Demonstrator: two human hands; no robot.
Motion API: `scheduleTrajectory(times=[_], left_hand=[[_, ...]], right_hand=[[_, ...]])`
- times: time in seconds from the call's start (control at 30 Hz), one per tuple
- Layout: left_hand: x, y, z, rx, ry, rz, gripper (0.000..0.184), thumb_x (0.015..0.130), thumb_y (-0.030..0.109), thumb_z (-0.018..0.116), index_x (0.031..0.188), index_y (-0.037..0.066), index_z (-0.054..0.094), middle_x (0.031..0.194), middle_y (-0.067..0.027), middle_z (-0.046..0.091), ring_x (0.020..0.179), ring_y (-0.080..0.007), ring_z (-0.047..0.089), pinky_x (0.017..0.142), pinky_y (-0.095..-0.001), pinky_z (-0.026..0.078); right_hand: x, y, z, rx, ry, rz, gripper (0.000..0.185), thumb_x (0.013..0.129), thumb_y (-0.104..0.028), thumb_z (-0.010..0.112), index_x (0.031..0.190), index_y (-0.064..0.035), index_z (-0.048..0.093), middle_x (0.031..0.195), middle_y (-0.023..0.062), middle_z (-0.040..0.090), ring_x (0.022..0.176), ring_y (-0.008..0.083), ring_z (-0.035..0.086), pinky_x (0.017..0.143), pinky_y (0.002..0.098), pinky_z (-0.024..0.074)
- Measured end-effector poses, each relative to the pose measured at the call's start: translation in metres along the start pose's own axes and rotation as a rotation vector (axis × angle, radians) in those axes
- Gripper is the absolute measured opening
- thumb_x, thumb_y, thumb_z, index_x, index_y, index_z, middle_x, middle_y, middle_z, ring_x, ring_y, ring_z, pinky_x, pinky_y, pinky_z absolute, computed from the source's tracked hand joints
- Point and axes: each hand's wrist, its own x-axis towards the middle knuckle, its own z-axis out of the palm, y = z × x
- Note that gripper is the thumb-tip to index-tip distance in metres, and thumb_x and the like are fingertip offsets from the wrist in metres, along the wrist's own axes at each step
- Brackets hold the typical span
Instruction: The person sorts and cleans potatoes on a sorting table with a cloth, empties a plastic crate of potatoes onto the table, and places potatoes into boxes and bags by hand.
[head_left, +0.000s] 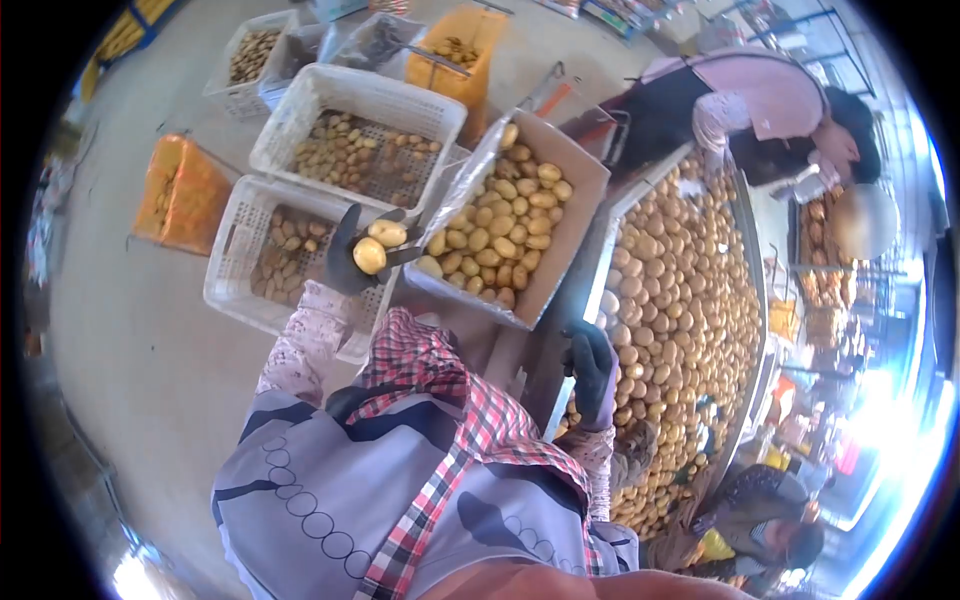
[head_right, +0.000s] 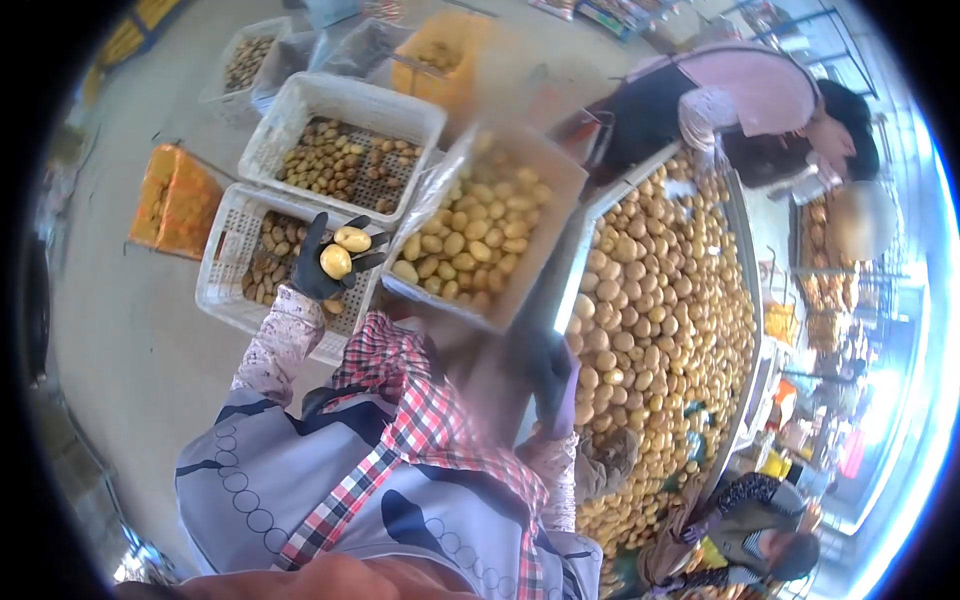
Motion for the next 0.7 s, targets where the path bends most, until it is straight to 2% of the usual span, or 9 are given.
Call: scheduleTrajectory(times=[0.1,0.17,0.23,0.27,0.3,0.33,0.4,0.5,0.7], left_hand=[[0.055,-0.016,0.001,0.224,-0.068,-0.072,0.073,0.089,0.058,0.048,0.139,0.007,0.039,0.137,-0.0264,0.043,0.119,-0.0447,0.050,0.062,-0.0359,0.059],[0.084,-0.037,0.037,0.000,0.026,-0.154,0.053,0.090,0.049,0.054,0.116,0.004,0.052,0.112,-0.0180,0.057,0.098,-0.0396,0.061,0.088,-0.0490,0.051],[0.137,-0.058,0.009,0.659,0.156,0.092,0.046,0.089,0.049,0.054,0.118,0.013,0.051,0.114,-0.0096,0.053,0.098,-0.0288,0.056,0.085,-0.0453,0.046],[0.121,-0.066,0.067,0.151,0.509,-0.175,0.045,0.089,0.049,0.054,0.119,0.017,0.051,0.113,-0.0075,0.052,0.100,-0.0253,0.053,0.083,-0.0429,0.046],[0.149,-0.074,0.026,0.234,0.494,-0.096,0.043,0.089,0.048,0.054,0.119,0.018,0.050,0.110,-0.0068,0.050,0.102,-0.0221,0.049,0.080,-0.0408,0.045],[0.157,-0.081,0.008,0.277,0.349,-0.044,0.067,0.080,0.050,0.066,0.130,0.015,0.039,0.133,-0.0162,0.039,0.111,-0.0303,0.049,0.095,-0.0471,0.040],[0.153,-0.100,0.024,0.388,0.252,-0.151,0.052,0.088,0.045,0.058,0.127,0.014,0.044,0.120,-0.0140,0.053,0.104,-0.0276,0.055,0.090,-0.0473,0.045],[0.084,-0.148,0.128,0.364,0.185,-0.539,0.035,0.098,0.036,0.041,0.111,0.008,0.056,0.096,-0.0091,0.062,0.090,-0.0247,0.060,0.080,-0.0414,0.051],[0.099,-0.117,0.095,0.659,-0.005,-0.332,0.028,0.092,0.030,0.053,0.099,0.003,0.059,0.092,-0.0063,0.061,0.081,-0.0170,0.060,0.060,-0.0293,0.052]], right_hand=[[-0.012,0.007,-0.007,0.049,0.096,0.019,0.025,0.095,-0.019,0.048,0.106,0.0001,0.062,0.088,0.0019,0.060,0.060,0.0065,0.049,0.053,0.0221,0.0400],[-0.017,0.019,-0.015,0.002,0.118,0.019,0.026,0.095,-0.018,0.049,0.108,0.0003,0.061,0.095,0.0037,0.063,0.062,0.0069,0.051,0.053,0.0218,0.0408],[-0.019,-0.010,-0.005,0.097,0.140,0.093,0.025,0.095,-0.017,0.049,0.110,0.0002,0.060,0.094,0.0042,0.063,0.063,0.0073,0.052,0.053,0.0219,0.0412],[-0.029,-0.022,-0.007,0.147,0.149,0.122,0.025,0.095,-0.016,0.049,0.111,0.0002,0.060,0.094,0.0045,0.063,0.063,0.0075,0.053,0.053,0.0220,0.0415],[-0.029,-0.008,-0.007,0.037,0.154,0.019,0.026,0.095,-0.017,0.049,0.112,-0.0002,0.059,0.098,0.0053,0.063,0.070,0.0089,0.055,0.057,0.0219,0.0436],[-0.029,0.005,-0.007,-0.075,0.169,-0.083,0.027,0.096,-0.018,0.049,0.114,-0.0005,0.059,0.102,0.0061,0.063,0.077,0.0104,0.058,0.062,0.0218,0.0458],[-0.020,-0.018,0.012,-0.216,0.177,-0.296,0.029,0.096,-0.021,0.048,0.115,-0.0009,0.059,0.107,0.0067,0.062,0.084,0.0120,0.059,0.068,0.0218,0.0475],[-0.021,-0.021,0.017,0.265,0.229,0.024,0.032,0.094,-0.019,0.047,0.119,-0.0017,0.057,0.110,0.0040,0.059,0.100,0.0134,0.054,0.084,0.0259,0.0447],[-0.010,-0.060,0.030,0.257,0.322,-0.009,0.024,0.092,-0.009,0.056,0.115,-0.0016,0.057,0.111,0.0070,0.057,0.102,0.0155,0.055,0.083,0.0277,0.0462]])
